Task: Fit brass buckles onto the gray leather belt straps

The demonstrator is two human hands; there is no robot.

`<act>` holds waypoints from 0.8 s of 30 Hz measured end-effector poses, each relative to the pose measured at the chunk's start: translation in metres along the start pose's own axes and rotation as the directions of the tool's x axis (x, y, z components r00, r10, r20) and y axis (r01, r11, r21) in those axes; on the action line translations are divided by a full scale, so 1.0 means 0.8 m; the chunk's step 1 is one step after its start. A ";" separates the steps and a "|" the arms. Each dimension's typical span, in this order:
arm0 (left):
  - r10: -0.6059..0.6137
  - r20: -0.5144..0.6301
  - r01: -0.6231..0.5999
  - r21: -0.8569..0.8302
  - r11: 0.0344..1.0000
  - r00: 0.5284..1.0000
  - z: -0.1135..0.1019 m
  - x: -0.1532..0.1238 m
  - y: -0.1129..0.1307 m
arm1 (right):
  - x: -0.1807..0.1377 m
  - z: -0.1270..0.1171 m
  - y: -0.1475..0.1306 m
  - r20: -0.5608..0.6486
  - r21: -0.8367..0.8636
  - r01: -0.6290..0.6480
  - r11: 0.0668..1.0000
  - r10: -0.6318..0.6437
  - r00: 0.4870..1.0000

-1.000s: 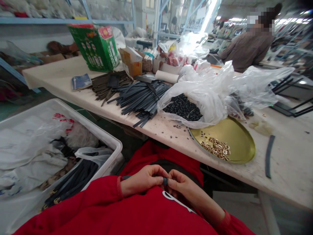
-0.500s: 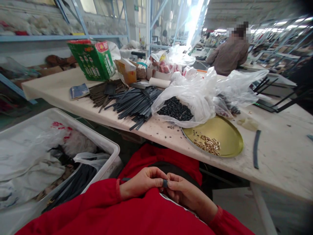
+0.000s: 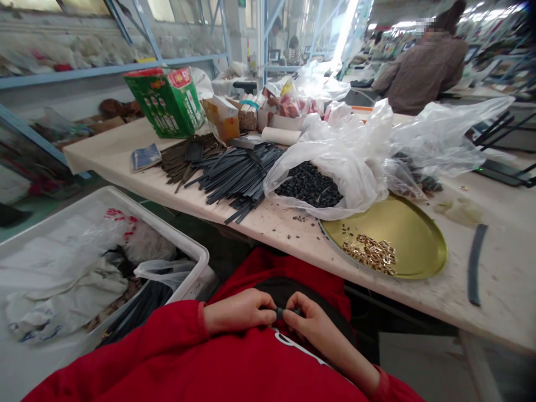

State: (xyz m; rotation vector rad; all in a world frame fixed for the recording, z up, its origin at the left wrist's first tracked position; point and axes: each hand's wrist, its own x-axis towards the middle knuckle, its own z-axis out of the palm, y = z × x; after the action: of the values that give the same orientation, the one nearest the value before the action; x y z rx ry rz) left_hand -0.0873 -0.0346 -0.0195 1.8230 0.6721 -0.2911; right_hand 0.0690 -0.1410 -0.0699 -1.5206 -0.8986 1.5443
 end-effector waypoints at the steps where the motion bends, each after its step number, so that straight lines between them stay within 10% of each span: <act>1: -0.013 0.026 0.013 0.014 1.000 1.000 -0.002 0.003 0.001 | 0.001 -0.001 0.000 -0.002 -0.009 -0.008 1.000 0.008 1.000; 11: -0.042 0.078 0.041 0.015 0.999 0.996 -0.021 0.032 -0.011 | 0.008 -0.025 -0.013 0.083 -0.057 -0.034 0.998 0.039 0.996; 17: 0.058 0.078 -0.058 0.000 0.998 0.995 -0.031 0.053 -0.024 | 0.033 -0.024 -0.013 0.058 -0.507 0.168 0.846 -0.161 0.985; 24: 0.123 0.076 -0.130 0.102 0.986 0.990 -0.070 0.059 -0.033 | 0.067 -0.016 -0.039 0.116 -0.516 0.224 0.827 -0.192 0.974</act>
State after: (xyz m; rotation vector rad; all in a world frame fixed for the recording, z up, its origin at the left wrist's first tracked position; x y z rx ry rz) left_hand -0.0716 0.0374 -0.0447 1.9397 0.4984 -0.3092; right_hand 0.0841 -0.0794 -0.0667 -1.6781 -1.5690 1.2408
